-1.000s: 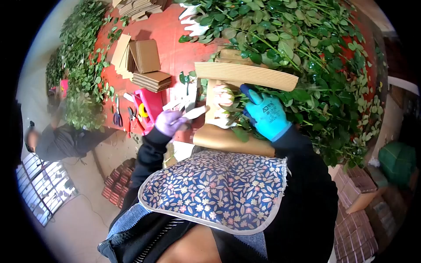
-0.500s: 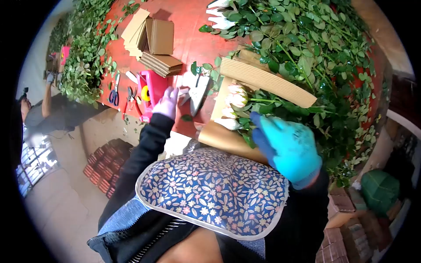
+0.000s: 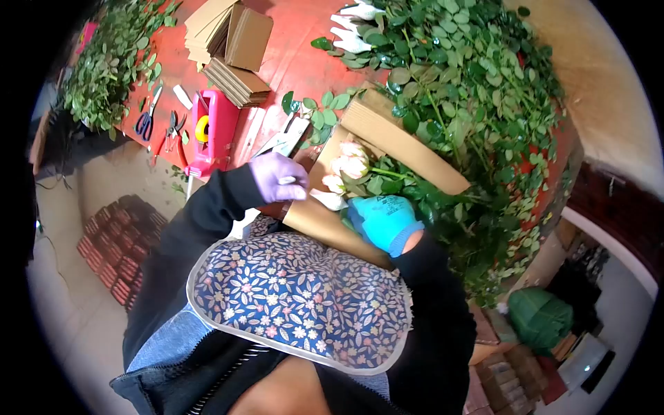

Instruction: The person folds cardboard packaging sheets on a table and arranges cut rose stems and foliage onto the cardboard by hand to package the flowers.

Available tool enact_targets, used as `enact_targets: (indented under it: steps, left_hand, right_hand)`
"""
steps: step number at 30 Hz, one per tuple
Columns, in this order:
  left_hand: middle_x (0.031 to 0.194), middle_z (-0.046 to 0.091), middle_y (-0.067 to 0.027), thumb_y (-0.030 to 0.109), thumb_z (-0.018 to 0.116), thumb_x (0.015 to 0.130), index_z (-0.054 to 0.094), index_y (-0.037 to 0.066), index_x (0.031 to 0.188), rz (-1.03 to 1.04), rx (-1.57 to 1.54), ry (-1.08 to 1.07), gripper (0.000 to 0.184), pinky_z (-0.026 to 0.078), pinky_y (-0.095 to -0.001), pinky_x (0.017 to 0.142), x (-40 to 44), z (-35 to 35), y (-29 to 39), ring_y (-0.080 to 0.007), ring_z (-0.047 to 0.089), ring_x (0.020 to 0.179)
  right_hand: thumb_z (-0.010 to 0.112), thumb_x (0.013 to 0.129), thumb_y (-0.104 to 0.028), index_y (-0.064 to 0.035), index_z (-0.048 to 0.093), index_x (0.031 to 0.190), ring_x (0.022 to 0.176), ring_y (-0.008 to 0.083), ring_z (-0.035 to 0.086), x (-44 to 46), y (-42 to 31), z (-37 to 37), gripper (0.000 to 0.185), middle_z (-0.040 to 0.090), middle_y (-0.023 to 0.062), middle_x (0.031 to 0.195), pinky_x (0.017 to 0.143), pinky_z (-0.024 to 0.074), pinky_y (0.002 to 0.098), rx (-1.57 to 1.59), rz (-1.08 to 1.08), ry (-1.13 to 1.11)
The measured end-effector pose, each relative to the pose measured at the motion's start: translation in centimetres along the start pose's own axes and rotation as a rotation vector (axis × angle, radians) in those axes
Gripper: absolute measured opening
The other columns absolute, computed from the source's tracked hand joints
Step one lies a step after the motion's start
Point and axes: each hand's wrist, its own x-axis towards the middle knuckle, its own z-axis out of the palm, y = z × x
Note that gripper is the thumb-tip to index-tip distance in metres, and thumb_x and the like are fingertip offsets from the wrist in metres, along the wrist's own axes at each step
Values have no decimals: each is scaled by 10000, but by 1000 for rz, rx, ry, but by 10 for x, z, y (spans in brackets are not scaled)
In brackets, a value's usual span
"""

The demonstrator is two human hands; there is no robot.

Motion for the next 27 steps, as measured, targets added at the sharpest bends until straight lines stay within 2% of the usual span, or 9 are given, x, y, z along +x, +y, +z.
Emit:
enact_targets:
  steps: [3,7,9,12,15,19,21,25,27]
  left_hand:
    - [860,674,-166,432,639,914,697,79,942,-129,172,-230,358,504,-457,739,24,10,9,-370,647,815]
    - [863,682,-148,340,626,898,691,81,968,16,211,-247,276,506,-468,761,34,23,-12,-359,646,819]
    - [860,676,-141,257,601,891,679,86,955,9,274,-351,198,500,-467,761,41,23,-18,-361,638,831]
    - [812,647,-151,215,612,860,647,85,875,234,123,-102,136,487,-486,718,31,30,-34,-387,619,802]
    - [708,562,-133,164,610,854,574,64,747,200,66,4,151,453,-452,677,17,31,-36,-352,579,726]
    - [730,593,-138,150,596,843,612,56,785,215,72,144,112,494,-433,699,-3,26,-46,-362,595,732]
    - [719,593,-157,167,601,841,616,58,793,9,81,293,120,495,-451,657,-29,0,-52,-369,603,695]
    - [655,590,-149,108,641,809,631,48,721,-180,154,140,108,477,-419,581,-107,-16,-31,-334,598,618]
    - [680,605,-155,173,657,821,645,50,758,-422,74,77,139,496,-402,616,-154,-8,-26,-336,608,637]
  right_hand:
    - [590,931,-309,-111,680,975,700,380,643,3,-5,-9,222,670,172,777,636,508,496,-17,16,-63]
    - [591,932,-316,-113,686,1078,727,383,651,5,-6,-7,267,687,174,832,664,519,486,68,94,-92]
    - [592,932,-317,-112,689,1001,719,383,646,6,-3,-1,237,682,169,811,657,512,489,89,95,-54]
    - [581,940,-302,-112,656,843,695,383,633,8,9,18,226,661,159,754,629,493,492,58,51,-98]
    - [579,908,-330,-135,686,805,685,360,657,7,5,19,245,682,146,757,609,503,493,47,58,-66]
    - [563,946,-308,-122,658,838,680,372,639,7,1,15,236,656,151,731,612,495,489,10,49,-92]
    - [566,937,-305,-123,649,830,672,361,643,7,3,14,227,659,139,728,604,497,486,-62,68,-171]
    - [580,914,-287,-120,635,817,623,353,646,11,-3,11,200,660,139,708,558,493,503,-149,20,-144]
    - [587,907,-280,-118,624,820,597,336,646,13,-5,9,187,648,127,674,531,486,502,-147,1,-143]
